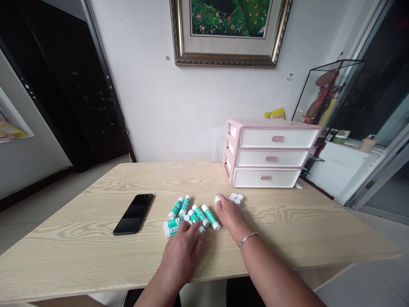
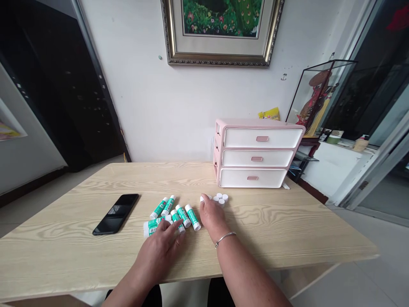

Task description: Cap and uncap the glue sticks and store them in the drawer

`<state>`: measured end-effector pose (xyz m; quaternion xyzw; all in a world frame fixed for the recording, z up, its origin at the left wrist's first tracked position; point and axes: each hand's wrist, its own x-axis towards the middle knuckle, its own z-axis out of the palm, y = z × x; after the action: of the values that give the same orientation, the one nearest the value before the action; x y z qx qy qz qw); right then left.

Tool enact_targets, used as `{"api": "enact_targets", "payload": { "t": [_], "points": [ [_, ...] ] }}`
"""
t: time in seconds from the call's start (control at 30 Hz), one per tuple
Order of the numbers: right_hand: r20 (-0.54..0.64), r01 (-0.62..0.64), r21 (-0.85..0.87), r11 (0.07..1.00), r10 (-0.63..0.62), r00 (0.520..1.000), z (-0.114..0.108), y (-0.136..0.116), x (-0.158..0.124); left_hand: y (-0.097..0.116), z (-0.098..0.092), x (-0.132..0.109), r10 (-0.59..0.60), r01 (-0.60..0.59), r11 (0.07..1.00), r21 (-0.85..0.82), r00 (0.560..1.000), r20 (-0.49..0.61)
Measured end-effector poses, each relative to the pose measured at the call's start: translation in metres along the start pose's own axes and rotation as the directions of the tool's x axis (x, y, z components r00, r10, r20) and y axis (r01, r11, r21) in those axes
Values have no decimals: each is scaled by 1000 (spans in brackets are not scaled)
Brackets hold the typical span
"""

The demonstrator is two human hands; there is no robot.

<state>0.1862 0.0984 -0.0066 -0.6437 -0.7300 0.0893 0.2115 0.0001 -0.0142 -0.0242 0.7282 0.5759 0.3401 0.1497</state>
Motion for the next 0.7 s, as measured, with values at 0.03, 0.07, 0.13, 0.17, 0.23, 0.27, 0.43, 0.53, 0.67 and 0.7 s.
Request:
{"api": "enact_targets", "payload": {
  "t": [0.03,0.07,0.13,0.17,0.23,0.27,0.43,0.53,0.67,0.7],
  "points": [
    [7,4,-6,1000,-4,1000,0,0,0,4,-1,2,-1,0,999,45,1000,19],
    [14,7,-13,1000,-7,1000,0,0,1,8,-1,4,-7,5,997,76,999,31],
    [22,16,-29,999,-15,1000,0,1,1,14,0,6,-26,20,992,123,999,44],
    [24,18,-34,999,-18,1000,1,1,1,15,0,7,-36,29,989,146,998,43],
    [17,16,-34,999,-15,1000,2,1,0,17,1,7,-56,49,981,188,998,33],
    [10,9,-29,1000,-9,1000,2,2,0,17,1,6,-61,55,978,200,998,25],
    [-20,-60,27,998,60,998,5,3,0,10,0,-2,-47,49,977,207,999,-15],
    [-14,-92,53,994,93,996,6,4,1,6,1,-6,-76,92,949,300,995,-62],
    [-12,-95,39,995,96,995,8,4,3,7,1,-5,-102,139,890,434,989,-107],
    [-11,-93,32,995,94,996,8,4,3,8,1,-5,-110,144,877,458,989,-100]
  ]
}}
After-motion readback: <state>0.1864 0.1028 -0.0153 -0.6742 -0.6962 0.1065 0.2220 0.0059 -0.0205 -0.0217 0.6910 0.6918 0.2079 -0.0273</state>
